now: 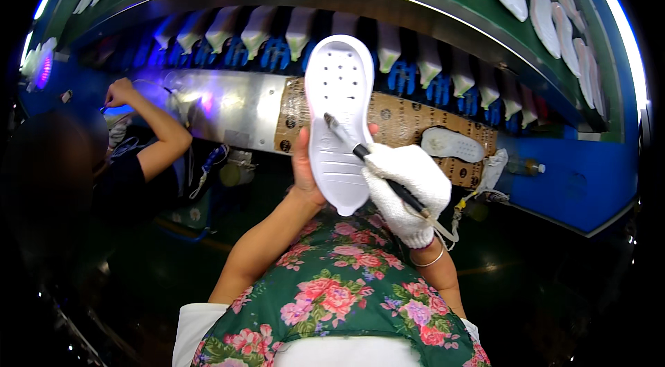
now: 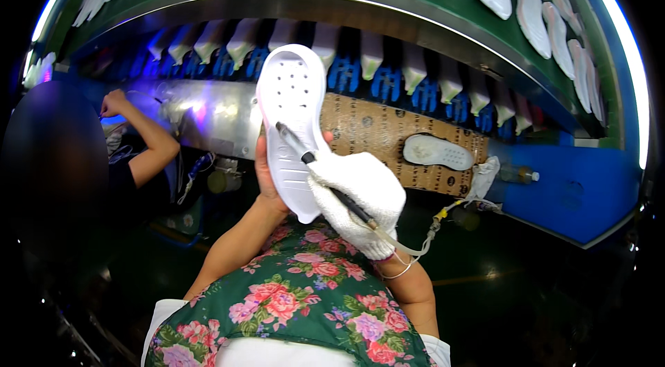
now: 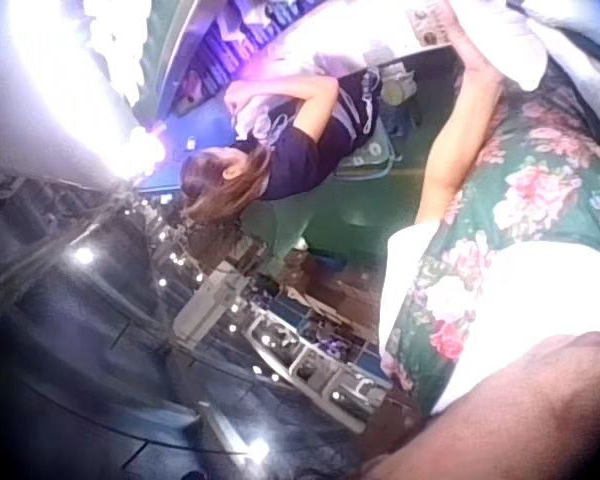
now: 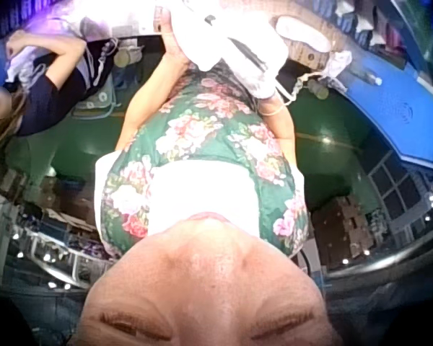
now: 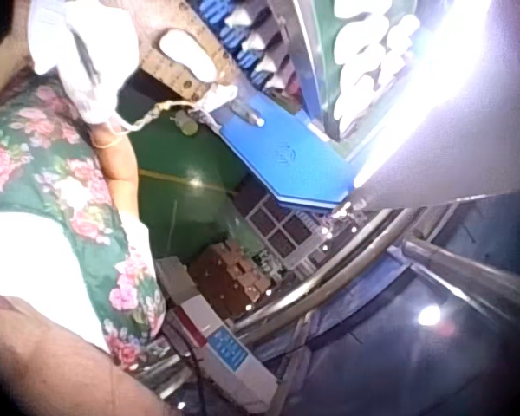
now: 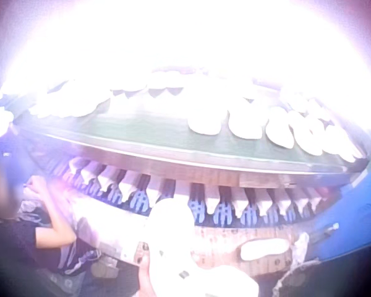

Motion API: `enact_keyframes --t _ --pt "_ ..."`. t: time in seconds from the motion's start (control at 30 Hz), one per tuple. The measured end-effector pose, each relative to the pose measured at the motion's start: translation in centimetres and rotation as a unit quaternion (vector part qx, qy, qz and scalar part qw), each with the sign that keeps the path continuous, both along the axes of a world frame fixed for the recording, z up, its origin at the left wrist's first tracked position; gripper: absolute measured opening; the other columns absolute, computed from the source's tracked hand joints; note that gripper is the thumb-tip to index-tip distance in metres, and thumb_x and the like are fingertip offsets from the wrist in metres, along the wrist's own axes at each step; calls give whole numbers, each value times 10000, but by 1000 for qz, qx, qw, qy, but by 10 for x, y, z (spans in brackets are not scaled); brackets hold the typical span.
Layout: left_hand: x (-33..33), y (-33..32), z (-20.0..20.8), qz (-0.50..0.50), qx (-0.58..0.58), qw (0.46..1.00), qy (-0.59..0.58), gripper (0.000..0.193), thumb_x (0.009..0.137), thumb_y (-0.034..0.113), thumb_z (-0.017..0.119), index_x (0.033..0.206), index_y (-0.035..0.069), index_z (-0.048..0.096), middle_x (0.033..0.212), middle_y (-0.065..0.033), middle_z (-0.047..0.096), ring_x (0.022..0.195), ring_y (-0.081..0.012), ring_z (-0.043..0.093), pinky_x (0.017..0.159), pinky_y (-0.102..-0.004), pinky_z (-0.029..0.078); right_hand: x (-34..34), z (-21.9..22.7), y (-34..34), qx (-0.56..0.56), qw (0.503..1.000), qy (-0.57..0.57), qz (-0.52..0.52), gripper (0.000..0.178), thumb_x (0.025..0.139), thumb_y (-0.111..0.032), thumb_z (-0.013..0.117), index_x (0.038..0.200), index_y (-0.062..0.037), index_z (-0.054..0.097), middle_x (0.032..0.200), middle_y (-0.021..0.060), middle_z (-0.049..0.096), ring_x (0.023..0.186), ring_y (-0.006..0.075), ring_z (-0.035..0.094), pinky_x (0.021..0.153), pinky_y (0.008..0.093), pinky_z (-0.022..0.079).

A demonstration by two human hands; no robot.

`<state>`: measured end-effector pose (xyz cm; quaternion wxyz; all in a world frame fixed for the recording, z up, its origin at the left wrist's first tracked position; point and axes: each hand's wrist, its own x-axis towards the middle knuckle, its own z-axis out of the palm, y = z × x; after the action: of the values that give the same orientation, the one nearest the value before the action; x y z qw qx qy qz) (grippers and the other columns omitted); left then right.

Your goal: The person applies liquid to shoe soles using a brush applicator and places the shoe soles onto a conveyor belt.

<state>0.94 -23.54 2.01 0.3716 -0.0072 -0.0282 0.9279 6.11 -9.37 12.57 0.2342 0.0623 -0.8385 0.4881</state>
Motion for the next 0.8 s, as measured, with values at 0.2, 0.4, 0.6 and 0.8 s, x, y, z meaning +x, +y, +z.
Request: enact_keyframes --t 0.2,0.4,0.6,0.8 --pt "10 12 1 3 -105 992 -69 988 811 835 469 1495 128 373 1397 -174 530 1293 -350 512 1109 -539 392 -21 10 -2 64 996 62 -4 213 743 31 783 938 -35 732 955 155 747 841 266 711 778 350 545" --pt "24 12 -17 -22 -161 986 -25 922 832 734 576 1503 136 371 1457 -142 491 1326 -320 498 1115 -512 409 -24 10 -4 128 987 98 -20 357 719 -20 747 1074 -48 743 1035 166 724 929 305 708 819 399 548" --pt "21 19 -15 -53 -159 986 -9 921 829 767 541 1454 102 427 1413 -149 526 1287 -312 531 1123 -500 397 -16 5 -19 -11 999 39 -5 243 754 50 734 992 2 731 1012 179 736 867 284 709 799 354 544" --pt "21 23 -15 -35 -122 990 -55 915 831 780 521 1422 84 452 1347 -144 568 1257 -294 556 1110 -476 418 -16 1 -20 10 996 54 -63 257 761 48 735 1010 -11 729 1039 170 734 908 268 705 824 337 536"
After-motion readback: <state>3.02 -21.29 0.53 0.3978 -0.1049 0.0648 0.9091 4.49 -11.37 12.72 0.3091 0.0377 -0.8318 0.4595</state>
